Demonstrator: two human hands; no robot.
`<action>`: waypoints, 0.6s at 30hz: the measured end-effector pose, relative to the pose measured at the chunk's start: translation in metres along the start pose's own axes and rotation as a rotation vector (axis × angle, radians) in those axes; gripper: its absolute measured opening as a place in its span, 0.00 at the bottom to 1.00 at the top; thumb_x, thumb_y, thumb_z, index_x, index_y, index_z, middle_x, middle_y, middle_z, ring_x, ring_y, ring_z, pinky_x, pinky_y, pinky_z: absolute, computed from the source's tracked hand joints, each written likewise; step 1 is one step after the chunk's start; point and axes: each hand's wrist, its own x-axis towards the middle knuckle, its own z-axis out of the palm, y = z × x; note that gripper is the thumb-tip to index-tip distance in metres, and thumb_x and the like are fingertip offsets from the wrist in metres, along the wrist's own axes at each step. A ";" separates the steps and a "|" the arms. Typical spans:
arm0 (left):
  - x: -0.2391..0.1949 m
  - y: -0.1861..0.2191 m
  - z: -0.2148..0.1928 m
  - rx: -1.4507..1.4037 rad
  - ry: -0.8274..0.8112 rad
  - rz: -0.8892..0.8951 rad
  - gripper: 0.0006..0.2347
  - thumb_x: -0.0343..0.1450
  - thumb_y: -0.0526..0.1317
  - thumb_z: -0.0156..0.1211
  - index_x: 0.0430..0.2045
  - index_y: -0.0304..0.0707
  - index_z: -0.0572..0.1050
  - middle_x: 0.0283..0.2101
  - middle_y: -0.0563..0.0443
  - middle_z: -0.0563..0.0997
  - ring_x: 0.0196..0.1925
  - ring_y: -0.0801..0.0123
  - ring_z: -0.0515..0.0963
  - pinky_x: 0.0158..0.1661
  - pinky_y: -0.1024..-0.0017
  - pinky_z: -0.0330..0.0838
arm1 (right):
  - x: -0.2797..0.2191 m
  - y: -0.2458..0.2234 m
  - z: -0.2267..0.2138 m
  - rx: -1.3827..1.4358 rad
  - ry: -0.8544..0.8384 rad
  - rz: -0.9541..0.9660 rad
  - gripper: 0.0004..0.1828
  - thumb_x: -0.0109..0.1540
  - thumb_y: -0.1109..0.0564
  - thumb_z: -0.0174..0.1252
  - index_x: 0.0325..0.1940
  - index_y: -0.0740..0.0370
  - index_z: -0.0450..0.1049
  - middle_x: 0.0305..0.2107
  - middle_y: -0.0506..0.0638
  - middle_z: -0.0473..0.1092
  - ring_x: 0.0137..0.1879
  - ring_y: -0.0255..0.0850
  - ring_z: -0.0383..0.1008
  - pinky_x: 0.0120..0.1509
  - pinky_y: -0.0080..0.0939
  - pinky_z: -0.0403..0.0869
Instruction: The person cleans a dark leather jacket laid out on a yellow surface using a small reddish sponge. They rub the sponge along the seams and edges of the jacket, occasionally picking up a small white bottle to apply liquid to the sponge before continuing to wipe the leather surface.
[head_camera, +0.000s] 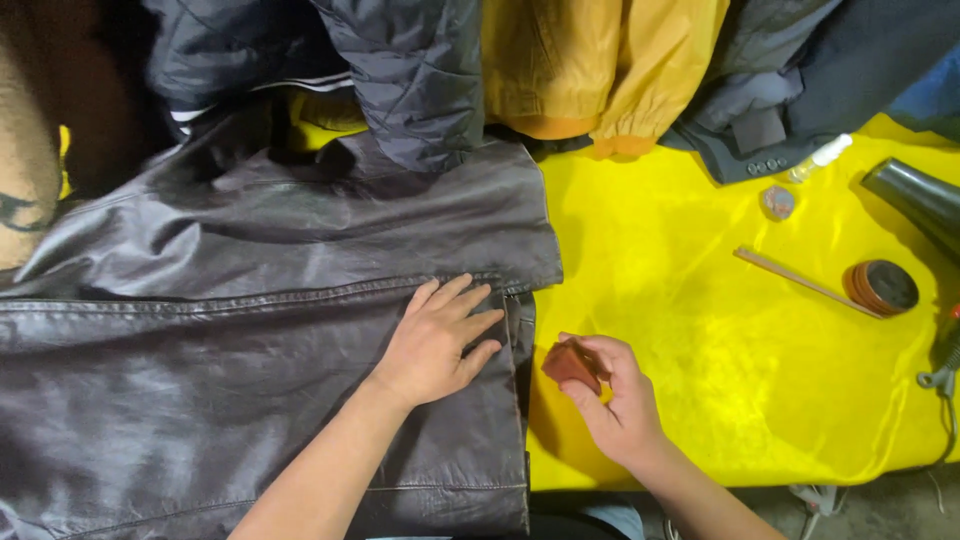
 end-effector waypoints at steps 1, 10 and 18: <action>0.000 -0.001 0.001 0.024 -0.052 -0.026 0.15 0.72 0.48 0.60 0.51 0.46 0.81 0.63 0.40 0.76 0.69 0.45 0.68 0.63 0.42 0.57 | 0.010 0.002 0.002 0.004 -0.029 0.068 0.21 0.62 0.53 0.61 0.57 0.58 0.68 0.56 0.55 0.77 0.61 0.45 0.80 0.59 0.39 0.79; 0.000 0.000 0.002 0.009 -0.096 -0.133 0.14 0.71 0.49 0.63 0.43 0.41 0.83 0.61 0.41 0.78 0.71 0.50 0.67 0.69 0.43 0.42 | 0.092 0.010 0.047 -0.158 0.003 -0.237 0.13 0.57 0.52 0.72 0.44 0.51 0.82 0.45 0.51 0.76 0.47 0.50 0.81 0.49 0.45 0.79; 0.002 0.004 -0.003 -0.034 -0.151 -0.177 0.16 0.71 0.48 0.62 0.50 0.42 0.81 0.61 0.41 0.77 0.71 0.49 0.65 0.69 0.40 0.38 | 0.073 0.007 0.038 -0.250 -0.152 -0.210 0.10 0.56 0.57 0.67 0.41 0.48 0.85 0.36 0.49 0.73 0.34 0.49 0.80 0.39 0.43 0.79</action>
